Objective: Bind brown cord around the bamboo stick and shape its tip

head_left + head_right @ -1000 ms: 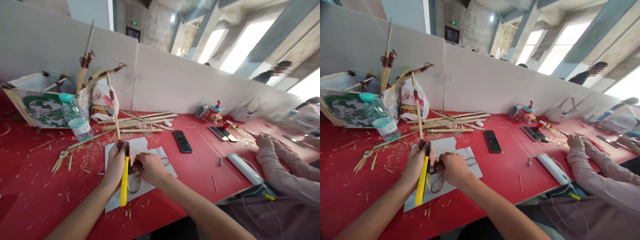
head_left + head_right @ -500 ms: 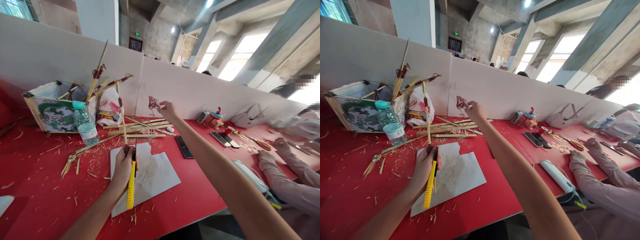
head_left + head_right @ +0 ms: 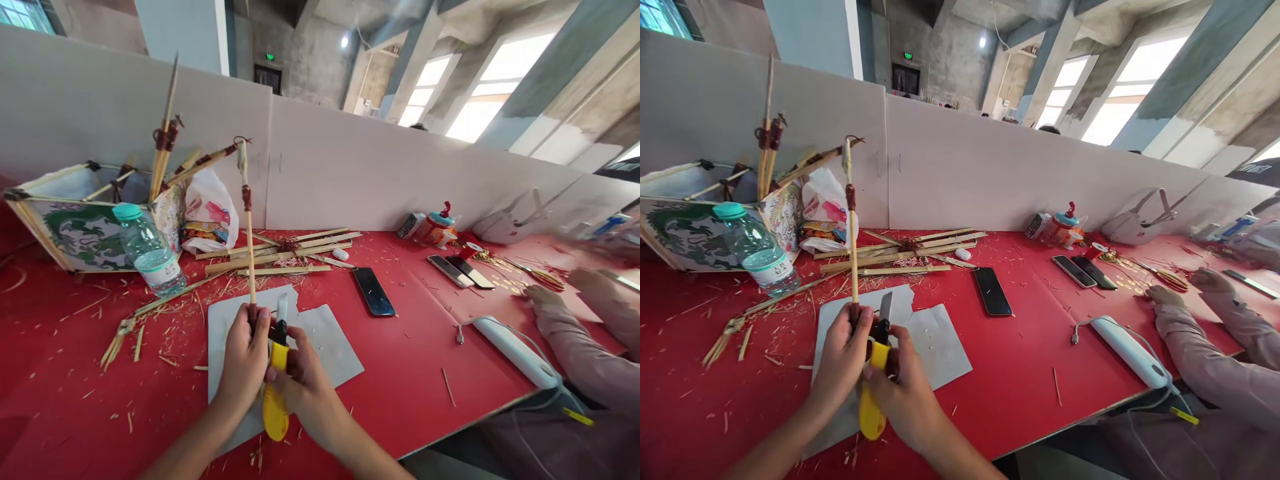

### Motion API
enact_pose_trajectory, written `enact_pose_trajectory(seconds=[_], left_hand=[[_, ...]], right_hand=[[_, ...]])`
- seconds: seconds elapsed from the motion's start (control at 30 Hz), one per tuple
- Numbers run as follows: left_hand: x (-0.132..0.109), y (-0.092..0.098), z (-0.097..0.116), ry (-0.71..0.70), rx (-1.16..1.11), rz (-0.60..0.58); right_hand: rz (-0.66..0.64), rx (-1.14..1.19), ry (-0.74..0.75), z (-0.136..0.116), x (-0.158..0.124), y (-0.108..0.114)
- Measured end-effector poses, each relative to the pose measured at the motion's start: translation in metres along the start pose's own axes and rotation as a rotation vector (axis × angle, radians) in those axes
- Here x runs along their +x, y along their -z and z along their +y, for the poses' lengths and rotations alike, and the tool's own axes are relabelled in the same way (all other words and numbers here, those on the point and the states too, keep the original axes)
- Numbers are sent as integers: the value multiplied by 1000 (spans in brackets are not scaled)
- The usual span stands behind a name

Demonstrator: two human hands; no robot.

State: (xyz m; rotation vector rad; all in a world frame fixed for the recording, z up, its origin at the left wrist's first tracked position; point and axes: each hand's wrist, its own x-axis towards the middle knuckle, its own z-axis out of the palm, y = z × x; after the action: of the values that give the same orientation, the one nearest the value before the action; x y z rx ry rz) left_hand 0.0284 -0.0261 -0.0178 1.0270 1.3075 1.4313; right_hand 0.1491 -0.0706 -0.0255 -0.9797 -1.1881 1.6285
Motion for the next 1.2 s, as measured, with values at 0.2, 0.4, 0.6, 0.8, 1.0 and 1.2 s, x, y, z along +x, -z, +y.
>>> enact_pose_trajectory(seconds=[0.2, 0.4, 0.6, 0.8, 1.0, 1.2], left_hand=[[8, 1, 0, 108, -78, -58], [5, 2, 11, 345, -294, -127], [2, 2, 10, 409, -354, -231], [1, 2, 8, 431, -388, -247], [2, 1, 11, 524, -438, -244], [4, -1, 5, 548, -509, -221]], right_hand=[[161, -205, 55, -12, 15, 55], [398, -1176, -39, -38, 48, 137], [436, -1361, -36, -40, 56, 155], [474, -1431, 58, -45, 60, 147], [30, -1074, 528, -56, 65, 82], [-25, -850, 731, -32, 77, 60]])
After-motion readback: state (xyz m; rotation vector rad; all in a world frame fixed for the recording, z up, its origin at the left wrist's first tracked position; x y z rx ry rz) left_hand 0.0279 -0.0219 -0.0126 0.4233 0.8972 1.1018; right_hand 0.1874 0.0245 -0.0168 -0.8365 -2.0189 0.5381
